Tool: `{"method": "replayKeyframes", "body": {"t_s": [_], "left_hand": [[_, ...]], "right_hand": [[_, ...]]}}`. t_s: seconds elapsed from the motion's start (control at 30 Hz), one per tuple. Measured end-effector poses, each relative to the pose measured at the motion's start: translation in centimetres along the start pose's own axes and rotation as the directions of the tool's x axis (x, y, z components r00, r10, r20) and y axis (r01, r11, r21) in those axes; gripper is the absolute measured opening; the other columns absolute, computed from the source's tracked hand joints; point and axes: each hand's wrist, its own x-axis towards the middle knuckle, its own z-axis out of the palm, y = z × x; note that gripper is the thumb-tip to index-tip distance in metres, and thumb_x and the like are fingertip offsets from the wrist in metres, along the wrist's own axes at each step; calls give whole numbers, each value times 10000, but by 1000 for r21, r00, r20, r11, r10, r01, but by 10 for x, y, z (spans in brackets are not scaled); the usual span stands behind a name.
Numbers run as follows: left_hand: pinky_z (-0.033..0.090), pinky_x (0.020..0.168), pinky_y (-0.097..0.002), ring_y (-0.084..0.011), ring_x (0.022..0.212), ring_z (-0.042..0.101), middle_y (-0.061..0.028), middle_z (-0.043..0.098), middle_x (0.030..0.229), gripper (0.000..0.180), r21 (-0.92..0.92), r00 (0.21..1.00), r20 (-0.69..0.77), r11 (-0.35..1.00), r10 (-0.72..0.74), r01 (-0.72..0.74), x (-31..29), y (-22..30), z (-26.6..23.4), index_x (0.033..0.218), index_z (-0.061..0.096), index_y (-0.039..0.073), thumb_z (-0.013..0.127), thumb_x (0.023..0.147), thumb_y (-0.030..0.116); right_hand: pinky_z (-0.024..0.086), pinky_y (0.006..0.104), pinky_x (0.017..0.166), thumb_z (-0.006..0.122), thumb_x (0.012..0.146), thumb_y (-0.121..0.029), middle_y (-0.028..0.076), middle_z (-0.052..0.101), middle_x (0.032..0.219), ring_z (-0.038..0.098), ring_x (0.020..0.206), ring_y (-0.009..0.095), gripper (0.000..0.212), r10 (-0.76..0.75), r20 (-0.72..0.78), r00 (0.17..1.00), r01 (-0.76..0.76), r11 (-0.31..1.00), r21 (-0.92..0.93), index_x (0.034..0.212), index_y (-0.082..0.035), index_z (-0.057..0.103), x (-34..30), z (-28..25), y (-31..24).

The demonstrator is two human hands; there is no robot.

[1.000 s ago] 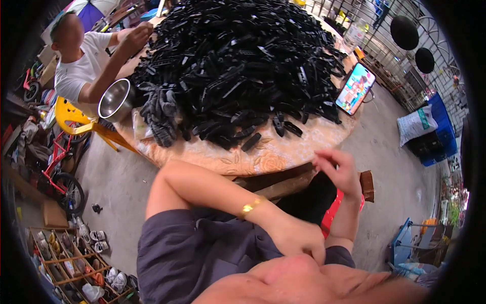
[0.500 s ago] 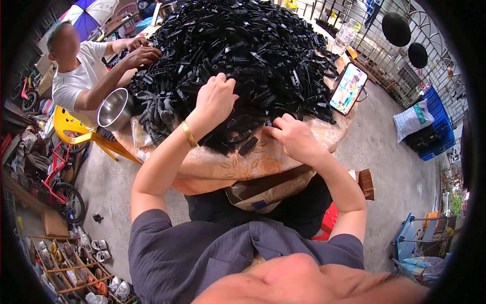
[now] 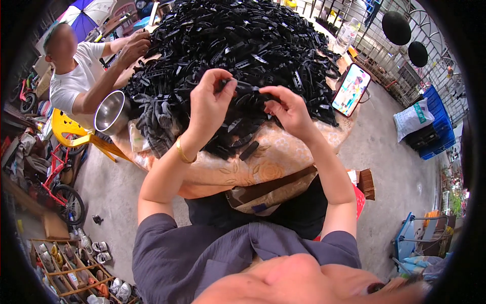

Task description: The person picks black plastic pieces from a pile on the table, snaps smaller components into them by hand to assemble them, and places the assembled pieces onto the table.

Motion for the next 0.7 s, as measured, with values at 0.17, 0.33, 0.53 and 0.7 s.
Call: {"method": "replayKeyframes", "body": {"t_s": [0.17, 0.33, 0.53, 0.7], "left_hand": [[555, 781, -284, -178, 843, 646, -103, 606, 987, 246, -452, 897, 290, 778, -334, 436, -9, 2, 6, 1155, 527, -29, 524, 930, 72], [504, 902, -296, -166, 963, 614, -101, 595, 1120, 313, -643, 826, 428, 519, -367, 563, -16, -6, 11, 1221, 524, -23, 526, 936, 107], [487, 792, -212, -76, 881, 586, -57, 645, 1015, 315, -397, 902, 356, 834, -245, 383, -19, -5, 13, 1166, 579, -28, 622, 878, 90], [489, 737, -205, -60, 832, 583, -52, 666, 970, 298, -278, 918, 351, 915, -185, 291, -15, 4, 6, 1128, 606, -27, 647, 845, 57]], "right_hand": [[469, 189, 613, 631, 886, -156, 6, 639, 794, 555, 668, 50, 216, 149, 103, 983, -169, 960, 223, 1049, -15, 637, 18, 7, -9], [503, 223, 672, 630, 877, -124, 77, 675, 872, 619, 737, 99, 230, -20, -41, 999, 19, 999, -41, 1070, 1, 627, 8, 12, 6], [523, 267, 707, 651, 849, -114, 132, 666, 951, 650, 802, 179, 266, -197, -49, 979, 185, 966, -179, 1087, 1, 623, 3, 15, 17], [480, 248, 624, 768, 731, -254, 82, 613, 998, 587, 764, 181, 439, -308, -116, 944, 227, 864, -450, 1070, -18, 621, 12, 4, -3]]}}
